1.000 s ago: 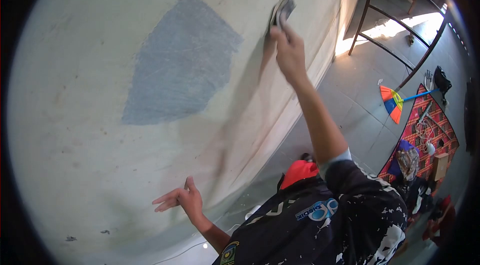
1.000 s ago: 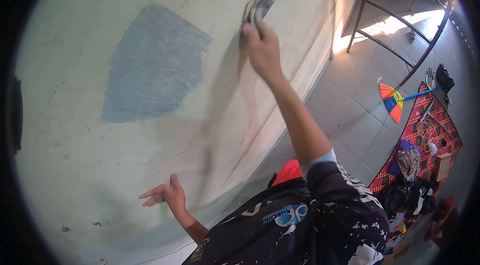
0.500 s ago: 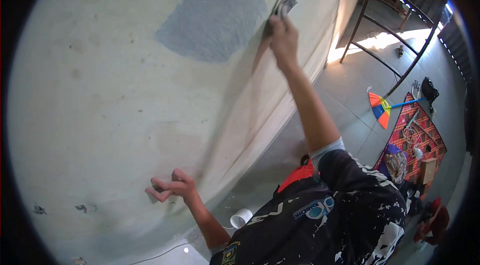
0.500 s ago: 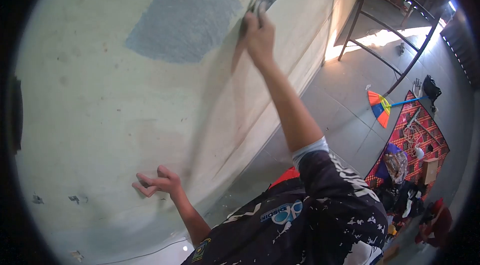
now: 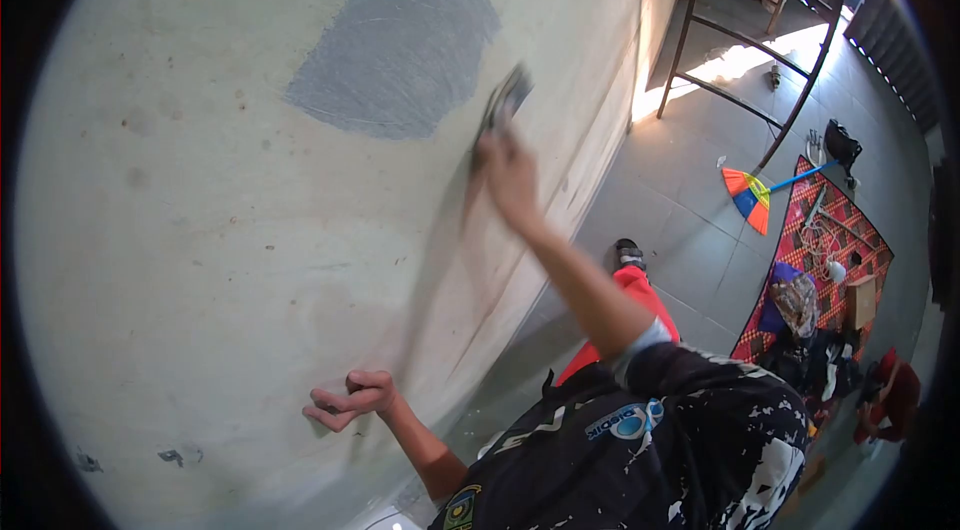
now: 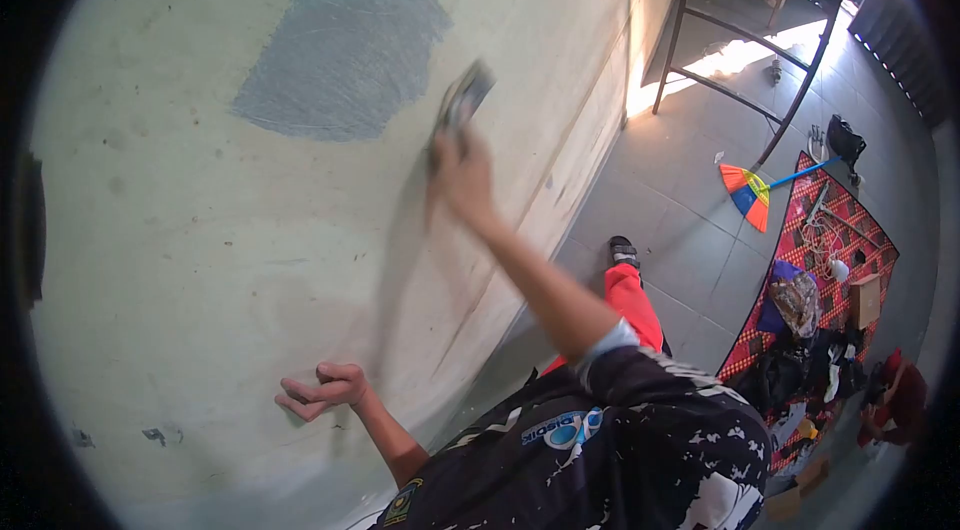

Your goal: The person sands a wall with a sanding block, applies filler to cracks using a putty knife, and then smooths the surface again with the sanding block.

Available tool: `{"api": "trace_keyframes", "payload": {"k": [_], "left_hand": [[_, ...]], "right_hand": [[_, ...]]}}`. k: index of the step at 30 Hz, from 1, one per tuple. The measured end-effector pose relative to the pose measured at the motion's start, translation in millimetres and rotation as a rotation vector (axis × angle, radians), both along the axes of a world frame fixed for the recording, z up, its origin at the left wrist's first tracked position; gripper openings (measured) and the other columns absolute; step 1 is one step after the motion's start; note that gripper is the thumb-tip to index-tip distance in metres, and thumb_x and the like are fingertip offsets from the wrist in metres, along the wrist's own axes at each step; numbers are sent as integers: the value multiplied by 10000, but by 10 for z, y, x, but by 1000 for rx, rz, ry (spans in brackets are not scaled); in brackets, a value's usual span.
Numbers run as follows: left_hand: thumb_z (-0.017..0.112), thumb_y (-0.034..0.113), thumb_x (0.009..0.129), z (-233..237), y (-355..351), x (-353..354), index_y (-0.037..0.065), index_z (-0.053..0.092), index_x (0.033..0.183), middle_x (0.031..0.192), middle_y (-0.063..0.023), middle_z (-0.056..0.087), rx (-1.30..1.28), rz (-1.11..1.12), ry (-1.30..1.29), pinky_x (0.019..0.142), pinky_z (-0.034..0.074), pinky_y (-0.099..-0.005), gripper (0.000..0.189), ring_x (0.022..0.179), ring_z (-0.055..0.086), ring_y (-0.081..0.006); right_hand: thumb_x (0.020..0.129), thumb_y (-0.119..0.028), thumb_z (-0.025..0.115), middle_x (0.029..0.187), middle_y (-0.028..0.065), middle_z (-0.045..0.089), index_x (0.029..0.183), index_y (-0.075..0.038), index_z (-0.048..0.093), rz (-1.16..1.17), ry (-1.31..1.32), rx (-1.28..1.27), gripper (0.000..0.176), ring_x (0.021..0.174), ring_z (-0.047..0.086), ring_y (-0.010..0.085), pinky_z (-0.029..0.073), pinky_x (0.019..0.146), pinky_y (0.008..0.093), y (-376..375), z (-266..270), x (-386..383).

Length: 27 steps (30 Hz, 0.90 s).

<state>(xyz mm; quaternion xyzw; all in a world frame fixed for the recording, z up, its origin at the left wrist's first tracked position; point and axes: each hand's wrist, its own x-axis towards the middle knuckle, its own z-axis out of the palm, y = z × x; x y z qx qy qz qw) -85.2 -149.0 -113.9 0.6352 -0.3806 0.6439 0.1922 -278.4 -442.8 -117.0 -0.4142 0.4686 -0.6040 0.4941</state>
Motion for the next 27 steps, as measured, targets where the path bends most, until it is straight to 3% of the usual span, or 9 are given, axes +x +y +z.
{"api": "trace_keyframes", "payload": {"k": [3,6,9,13,16,19,23,25,27], "left_hand": [[429,326,998,7,30,17,-77,367,1419,1458,-336,208,24,11,-12,901,429,-431,586,1266,339,-399],[424,322,999,22,7,-6,-77,363,1422,1461,-335,204,21,19,-16,896,430,-429,584,1269,338,-399],[425,319,1001,-4,18,-1,-78,359,1424,1458,-331,195,19,17,7,936,425,-447,584,1290,324,-413],[427,314,1002,-12,17,-11,-83,353,1426,1447,-325,194,32,21,22,995,405,-470,585,1316,298,-430],[433,312,1000,-1,79,-15,-89,348,1426,1436,-322,198,63,38,31,1044,374,-496,591,1340,269,-442],[428,319,999,-8,66,-10,-101,342,1423,1433,-321,204,52,24,17,1064,340,-519,603,1344,260,-444],[428,320,992,23,16,-35,-111,342,1418,1422,-316,220,37,49,11,1091,273,-555,612,1352,245,-448],[428,319,990,26,-28,-25,-113,341,1417,1415,-313,227,42,40,5,1096,258,-564,614,1354,240,-448],[429,308,991,43,4,-47,-119,373,1394,1397,-305,263,47,77,-23,1080,291,-558,590,1317,275,-432]], "right_hand": [[932,-271,586,822,189,665,1229,63,603,-26,118,-170,447,797,602,199,492,754,385,377,-187,169],[948,-224,546,749,115,644,1022,95,644,82,-111,60,342,705,593,176,484,671,328,-463,-187,-220],[954,-217,533,834,123,670,1065,75,637,68,-282,202,329,791,620,195,486,724,346,-863,-182,-343],[947,-219,540,922,224,689,1150,81,619,-146,-154,-88,371,848,643,272,485,801,397,283,-28,220],[944,-249,543,932,265,686,1131,75,630,-74,15,71,384,859,656,308,490,817,423,1,-390,165],[942,-298,532,700,82,609,948,12,667,23,-220,290,338,479,529,165,410,454,325,-1035,-570,-372],[965,-291,526,720,64,586,1027,20,673,-116,-154,50,349,560,531,124,417,480,283,-481,-722,42],[970,-204,498,884,160,688,1038,22,680,25,-188,178,298,844,635,200,496,794,332,212,-460,231],[961,-225,517,820,116,681,979,39,676,35,-208,249,309,769,617,183,488,724,336,91,-322,21]]}}
